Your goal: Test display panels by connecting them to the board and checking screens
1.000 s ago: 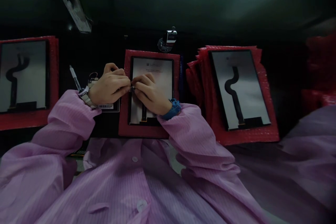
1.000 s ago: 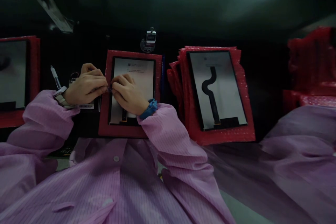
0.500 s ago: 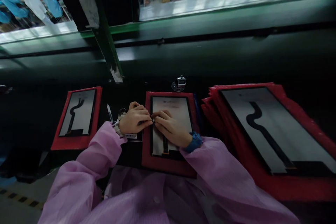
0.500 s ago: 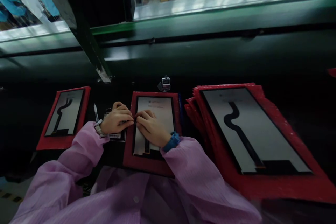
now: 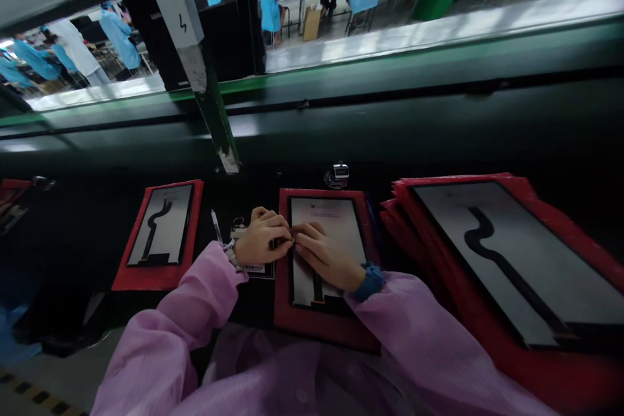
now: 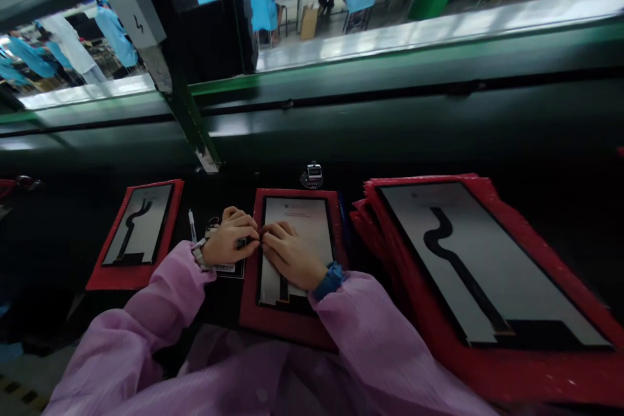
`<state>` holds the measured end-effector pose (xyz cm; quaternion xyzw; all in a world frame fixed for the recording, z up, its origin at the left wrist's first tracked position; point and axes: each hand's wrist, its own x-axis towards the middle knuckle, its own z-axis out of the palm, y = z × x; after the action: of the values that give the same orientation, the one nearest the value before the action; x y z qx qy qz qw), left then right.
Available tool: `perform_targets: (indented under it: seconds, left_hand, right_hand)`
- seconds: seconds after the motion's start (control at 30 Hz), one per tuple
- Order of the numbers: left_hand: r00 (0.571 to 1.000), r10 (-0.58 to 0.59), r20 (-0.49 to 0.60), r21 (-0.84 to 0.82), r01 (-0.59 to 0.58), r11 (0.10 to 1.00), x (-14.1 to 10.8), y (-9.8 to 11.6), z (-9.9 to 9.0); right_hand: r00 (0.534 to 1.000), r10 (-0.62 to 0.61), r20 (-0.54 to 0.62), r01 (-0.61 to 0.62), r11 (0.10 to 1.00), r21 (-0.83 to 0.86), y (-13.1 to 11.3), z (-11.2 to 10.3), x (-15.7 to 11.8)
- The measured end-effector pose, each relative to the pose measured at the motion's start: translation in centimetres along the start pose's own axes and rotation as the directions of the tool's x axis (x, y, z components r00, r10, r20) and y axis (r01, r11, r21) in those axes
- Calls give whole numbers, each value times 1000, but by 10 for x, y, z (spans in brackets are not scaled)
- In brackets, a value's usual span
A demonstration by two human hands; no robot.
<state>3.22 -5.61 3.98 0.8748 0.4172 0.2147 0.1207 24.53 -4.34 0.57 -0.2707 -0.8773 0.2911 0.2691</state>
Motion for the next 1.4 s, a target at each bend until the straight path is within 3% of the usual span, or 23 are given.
perform_targets:
  seconds: [0.1, 0.2, 0.27, 0.33, 0.4, 0.43, 0.57, 0.67, 0.73, 0.87, 1.1, 1.27, 1.4]
  left_hand:
    - [999, -19, -29, 17, 19, 1000, 1, 2, 0]
    - [981, -87, -173, -46, 81, 996, 0, 10, -7]
    - [914, -204, -351, -150, 161, 976, -6, 19, -13]
    - [810, -331, -485, -251, 234, 939, -17, 30, -16]
    - [749, -412, -520, -292, 298, 909, -33, 43, -13]
    - [744, -432, -509, -281, 330, 901, -42, 50, -9]
    - [799, -428, -421, -24, 462, 886, -74, 71, 16]
    - [838, -392, -380, 206, 490, 847, -87, 80, 33]
    - [851, -381, -362, 272, 487, 830, -90, 82, 40]
    - [860, -390, -329, 260, 479, 838, -90, 81, 42]
    - [840, -413, -351, 206, 499, 842, -88, 80, 40]
    - [859, -422, -289, 271, 496, 825, -87, 81, 40]
    - [841, -443, -310, 296, 528, 796, -85, 82, 42]
  right_hand:
    - [1000, -1, -19, 1, 1000, 7, 0, 1, 0]
    - [998, 6, -69, -4, 1000, 24, -1, 0, 0]
    - [995, 12, -103, -8, 999, 40, 0, -1, 0]
    - [990, 27, -138, -19, 998, 57, 0, -1, -1]
    - [981, 54, -187, -42, 997, 70, 2, -1, -3]
    - [975, 72, -210, -57, 995, 79, 3, -1, -3]
    - [954, 132, -270, -106, 989, 108, 7, -1, -4]
    - [939, 158, -304, -129, 985, 114, 8, -4, -4]
    - [927, 176, -331, -147, 983, 112, 8, -7, -4]
    - [903, 213, -373, -188, 977, 102, 8, -11, -5]
    - [871, 256, -421, -240, 967, 91, 12, -17, -5]
    - [872, 263, -414, -252, 964, 81, 10, -19, -6]
    - [871, 261, -416, -252, 965, 77, 9, -20, -6]
